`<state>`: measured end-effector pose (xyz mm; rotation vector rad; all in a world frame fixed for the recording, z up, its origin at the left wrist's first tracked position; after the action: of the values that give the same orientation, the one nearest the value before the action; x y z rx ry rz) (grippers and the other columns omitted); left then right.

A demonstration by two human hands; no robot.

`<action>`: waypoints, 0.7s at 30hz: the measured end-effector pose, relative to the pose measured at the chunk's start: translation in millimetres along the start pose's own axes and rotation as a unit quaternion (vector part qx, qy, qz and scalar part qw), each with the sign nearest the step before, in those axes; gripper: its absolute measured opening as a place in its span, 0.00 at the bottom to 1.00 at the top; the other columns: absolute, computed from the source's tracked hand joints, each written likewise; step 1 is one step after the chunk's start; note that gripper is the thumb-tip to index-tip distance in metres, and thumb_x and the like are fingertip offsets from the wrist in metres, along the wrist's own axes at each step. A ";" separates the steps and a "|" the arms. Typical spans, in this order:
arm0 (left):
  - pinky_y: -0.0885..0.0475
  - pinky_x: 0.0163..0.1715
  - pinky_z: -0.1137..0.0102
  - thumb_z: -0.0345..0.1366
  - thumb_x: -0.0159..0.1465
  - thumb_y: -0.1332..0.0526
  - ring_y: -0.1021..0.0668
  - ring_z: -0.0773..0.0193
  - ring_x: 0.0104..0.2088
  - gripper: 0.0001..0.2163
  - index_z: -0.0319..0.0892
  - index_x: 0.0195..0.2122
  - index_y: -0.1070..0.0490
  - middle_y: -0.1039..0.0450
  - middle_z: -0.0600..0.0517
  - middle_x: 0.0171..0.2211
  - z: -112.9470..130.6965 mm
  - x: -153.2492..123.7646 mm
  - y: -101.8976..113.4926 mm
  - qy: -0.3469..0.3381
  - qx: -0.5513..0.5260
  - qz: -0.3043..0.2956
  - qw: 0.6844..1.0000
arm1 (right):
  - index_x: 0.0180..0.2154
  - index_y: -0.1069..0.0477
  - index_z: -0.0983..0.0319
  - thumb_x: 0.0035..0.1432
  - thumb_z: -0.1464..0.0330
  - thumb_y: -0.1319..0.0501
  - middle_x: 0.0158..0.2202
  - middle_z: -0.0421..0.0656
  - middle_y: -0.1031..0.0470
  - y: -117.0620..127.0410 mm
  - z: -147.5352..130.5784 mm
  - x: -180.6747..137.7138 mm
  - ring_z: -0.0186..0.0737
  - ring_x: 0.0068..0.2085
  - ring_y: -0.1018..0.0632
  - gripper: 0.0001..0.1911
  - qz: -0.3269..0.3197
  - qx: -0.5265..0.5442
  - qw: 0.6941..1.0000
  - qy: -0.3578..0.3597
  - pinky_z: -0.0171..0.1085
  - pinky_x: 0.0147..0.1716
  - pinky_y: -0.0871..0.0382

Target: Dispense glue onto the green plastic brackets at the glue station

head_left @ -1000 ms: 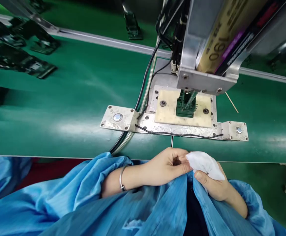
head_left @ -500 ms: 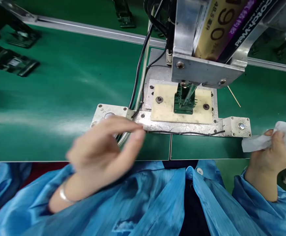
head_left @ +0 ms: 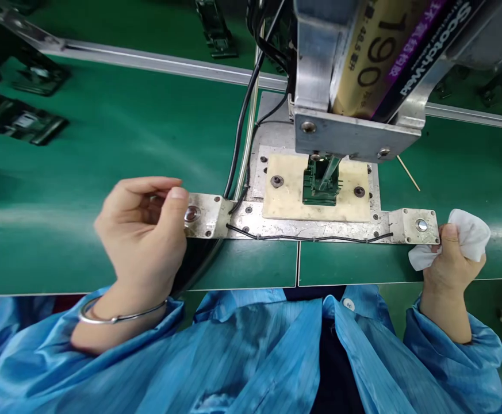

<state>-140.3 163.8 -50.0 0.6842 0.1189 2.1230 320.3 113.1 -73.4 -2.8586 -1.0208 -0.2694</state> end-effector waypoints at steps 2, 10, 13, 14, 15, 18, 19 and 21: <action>0.36 0.23 0.74 0.30 0.52 0.35 0.29 0.70 0.24 0.06 0.40 0.33 0.25 0.28 0.55 0.27 3.6 0.0 -1.5 0.016 0.000 -0.012 1.000 | 0.25 0.30 0.64 0.42 0.65 0.24 0.19 0.34 0.34 1.6 1.1 -0.7 0.28 0.19 0.36 0.17 0.005 -0.002 1.000 -0.009 0.32 0.17 0.39; 0.28 0.35 0.65 0.33 0.53 0.34 0.25 0.64 0.29 0.06 0.42 0.33 0.23 0.25 0.52 0.31 21.2 0.3 4.5 -0.048 0.019 0.011 0.999 | 0.27 0.28 0.66 0.41 0.65 0.24 0.20 0.35 0.34 3.6 2.6 -1.6 0.30 0.20 0.34 0.17 0.018 -0.020 0.999 -0.020 0.33 0.18 0.37; 0.26 0.42 0.61 0.36 0.55 0.33 0.22 0.59 0.37 0.08 0.43 0.37 0.22 0.24 0.50 0.36 45.7 3.8 -3.5 -0.083 0.040 -0.059 0.994 | 0.27 0.29 0.66 0.41 0.64 0.25 0.20 0.35 0.33 4.0 2.4 -2.6 0.30 0.20 0.35 0.17 0.026 -0.030 0.999 -0.022 0.33 0.18 0.38; 0.26 0.45 0.60 0.37 0.56 0.32 0.22 0.58 0.39 0.10 0.43 0.39 0.23 0.23 0.49 0.38 53.8 5.9 -11.1 -0.084 0.043 -0.111 0.989 | 0.27 0.29 0.66 0.41 0.63 0.25 0.20 0.35 0.33 4.0 2.4 -2.9 0.29 0.20 0.35 0.17 0.027 -0.034 0.999 -0.024 0.33 0.18 0.38; 0.26 0.47 0.60 0.38 0.56 0.32 0.21 0.57 0.42 0.12 0.44 0.42 0.23 0.23 0.49 0.40 61.1 8.1 -20.9 -0.083 0.042 -0.168 0.981 | 0.27 0.29 0.65 0.42 0.63 0.25 0.20 0.35 0.34 3.9 2.5 -3.2 0.29 0.20 0.36 0.17 0.027 -0.037 0.999 -0.027 0.34 0.18 0.38; 0.27 0.54 0.56 0.44 0.54 0.28 0.22 0.53 0.51 0.26 0.43 0.53 0.28 0.24 0.47 0.51 75.6 13.4 -58.3 -0.058 0.016 -0.339 0.939 | 0.29 0.28 0.65 0.41 0.62 0.24 0.20 0.35 0.34 4.3 2.9 -4.1 0.29 0.20 0.37 0.19 0.030 -0.038 0.998 -0.036 0.34 0.18 0.39; 0.28 0.56 0.54 0.46 0.52 0.27 0.24 0.51 0.55 0.32 0.43 0.56 0.31 0.26 0.46 0.55 77.6 14.6 -71.6 -0.043 0.004 -0.385 0.922 | 0.29 0.28 0.65 0.41 0.62 0.24 0.20 0.35 0.34 4.2 3.0 -4.3 0.30 0.19 0.37 0.19 0.027 -0.036 0.998 -0.037 0.35 0.17 0.40; 0.30 0.59 0.51 0.47 0.47 0.24 0.27 0.47 0.59 0.41 0.45 0.61 0.36 0.32 0.45 0.62 78.8 15.4 -97.0 -0.013 -0.008 -0.459 0.888 | 0.29 0.29 0.65 0.41 0.62 0.24 0.20 0.35 0.35 3.8 3.4 -4.6 0.30 0.20 0.37 0.19 0.019 -0.030 0.999 -0.039 0.35 0.17 0.40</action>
<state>-37.0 222.4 -8.3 0.4964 0.3374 1.1964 319.6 107.8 -77.7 -2.9602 -0.9875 -0.1888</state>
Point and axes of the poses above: each hand's wrist, its own x-axis towards the middle knuckle, its own y-axis out of the back of the hand, z = x × y, the point moved 5 cm from there along x, towards the middle knuckle
